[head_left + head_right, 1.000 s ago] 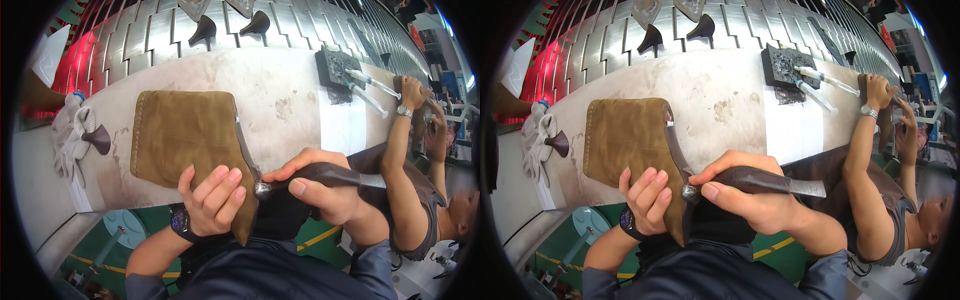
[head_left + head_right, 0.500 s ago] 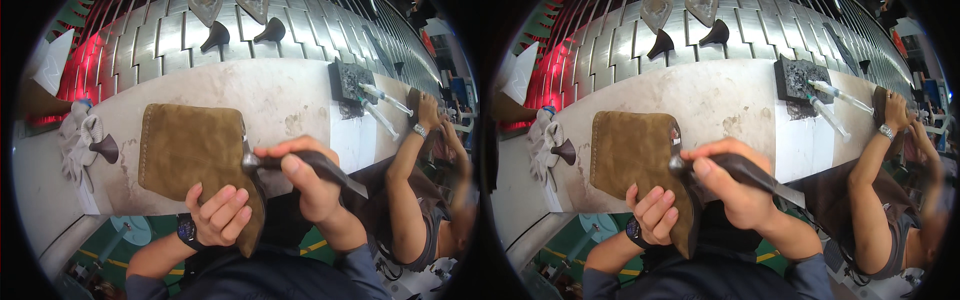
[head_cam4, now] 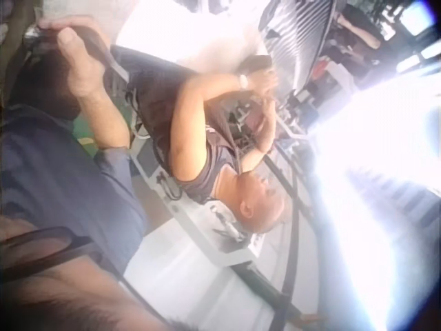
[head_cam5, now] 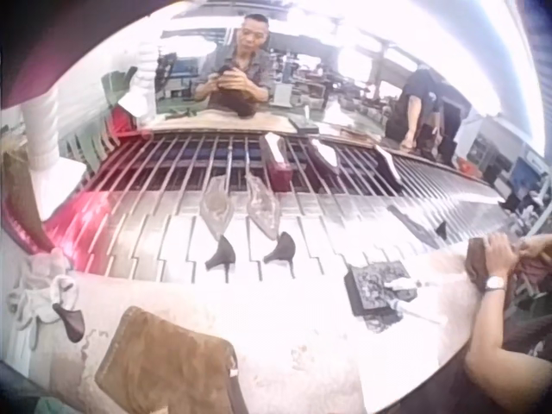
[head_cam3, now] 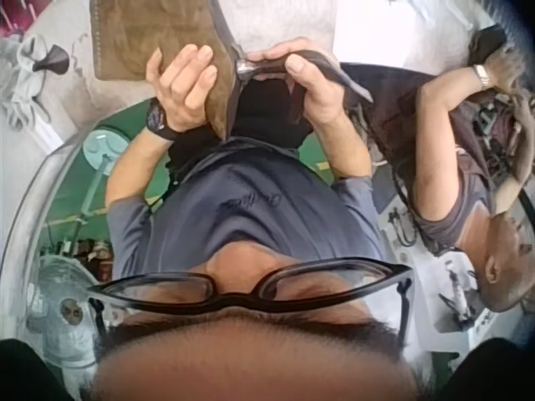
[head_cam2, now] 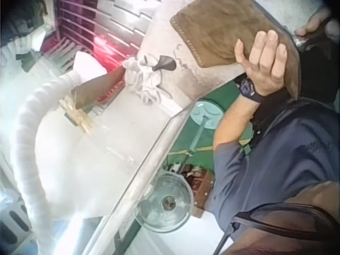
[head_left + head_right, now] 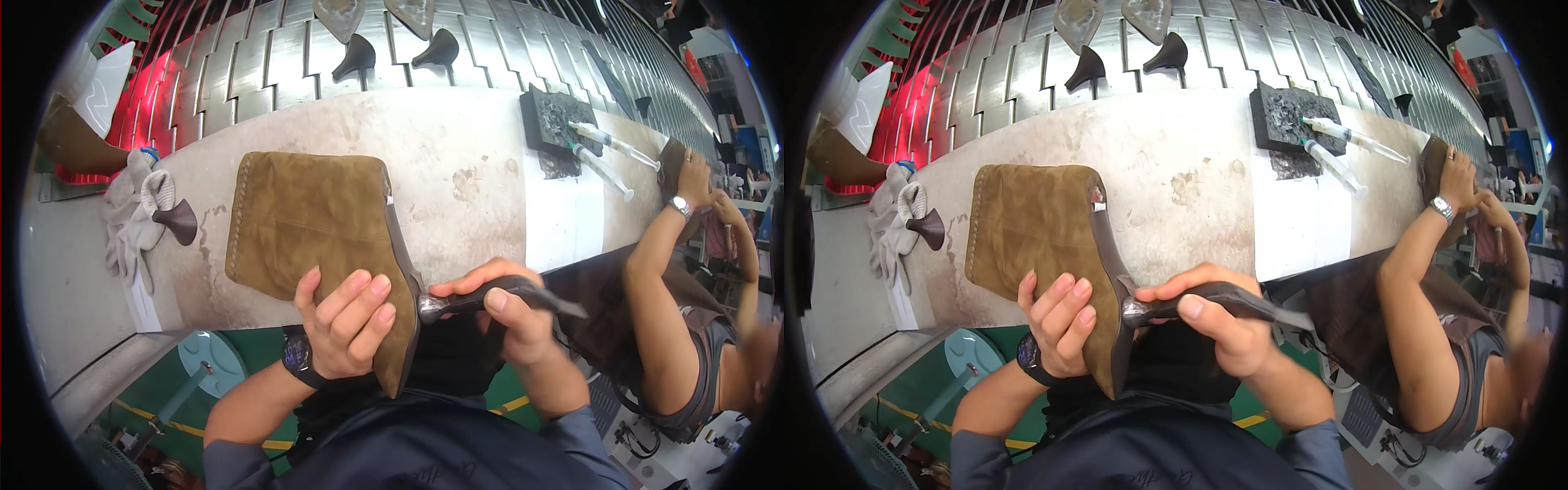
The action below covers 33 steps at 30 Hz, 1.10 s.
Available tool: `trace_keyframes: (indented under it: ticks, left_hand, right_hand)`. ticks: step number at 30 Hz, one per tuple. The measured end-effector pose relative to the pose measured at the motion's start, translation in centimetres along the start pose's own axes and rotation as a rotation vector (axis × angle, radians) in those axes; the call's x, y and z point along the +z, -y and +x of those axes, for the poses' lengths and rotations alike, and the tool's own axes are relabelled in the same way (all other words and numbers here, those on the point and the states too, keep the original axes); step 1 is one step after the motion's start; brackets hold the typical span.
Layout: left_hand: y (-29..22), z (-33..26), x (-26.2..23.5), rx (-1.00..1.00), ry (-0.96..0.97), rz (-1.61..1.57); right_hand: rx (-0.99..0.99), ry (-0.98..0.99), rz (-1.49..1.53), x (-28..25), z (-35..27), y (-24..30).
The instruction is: The person takes shoe components from a conveyor belt, aligns an upper with a sole, and uses a hammer to tap the edges into place. They repeat this process for a second shoe, carefully positioning the heel and side panels before securing them with the hammer.
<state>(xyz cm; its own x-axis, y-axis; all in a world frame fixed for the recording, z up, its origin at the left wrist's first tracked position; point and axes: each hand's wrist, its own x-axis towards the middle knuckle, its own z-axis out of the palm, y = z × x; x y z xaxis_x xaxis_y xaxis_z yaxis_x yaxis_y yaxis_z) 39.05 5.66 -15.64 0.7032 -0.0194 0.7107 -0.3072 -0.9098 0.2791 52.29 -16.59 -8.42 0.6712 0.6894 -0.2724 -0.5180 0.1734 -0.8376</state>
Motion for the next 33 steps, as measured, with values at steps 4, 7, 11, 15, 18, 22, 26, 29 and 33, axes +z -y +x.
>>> trace_keyframes:
  ticks: [4,7,11,15,18,22,26,29,33]
  left_hand:
    - [-0.1,0.5,0.1,0.008,0.018,-0.019]
    - [-0.3,0.4,-0.2,-0.001,0.036,-0.044]
    - [-0.1,0.1,-0.3,-0.004,0.020,-0.002]
    - [-0.4,1.3,0.0,-0.025,0.022,-0.055]
    - [-0.2,1.4,0.0,-0.035,-0.007,0.008]
    - [0.5,2.6,-4.0,0.014,0.167,-0.030]
    - [6.9,3.4,-10.5,-0.151,-0.006,0.263]
    - [12.6,4.7,-14.7,-0.614,0.054,0.497]
    - [16.9,3.3,-14.6,-0.698,0.152,0.328]
  right_hand:
    - [-0.159,-0.025,0.041,-0.2,-0.1,-2.2]
    - [-0.156,0.027,-0.096,-0.2,0.7,0.7]
    - [-0.103,0.290,-0.446,0.1,4.1,4.3]
    - [0.033,0.191,-0.480,1.4,5.7,5.7]
    - [-0.053,0.198,-0.478,2.0,7.0,5.0]
    - [-0.661,0.071,-1.373,0.7,7.7,5.7]
    - [-0.510,0.037,-1.719,-2.1,6.1,5.0]
    - [-0.590,-0.011,-1.604,-3.0,5.4,4.0]
    - [-0.746,-0.215,-1.321,-0.6,4.4,2.5]
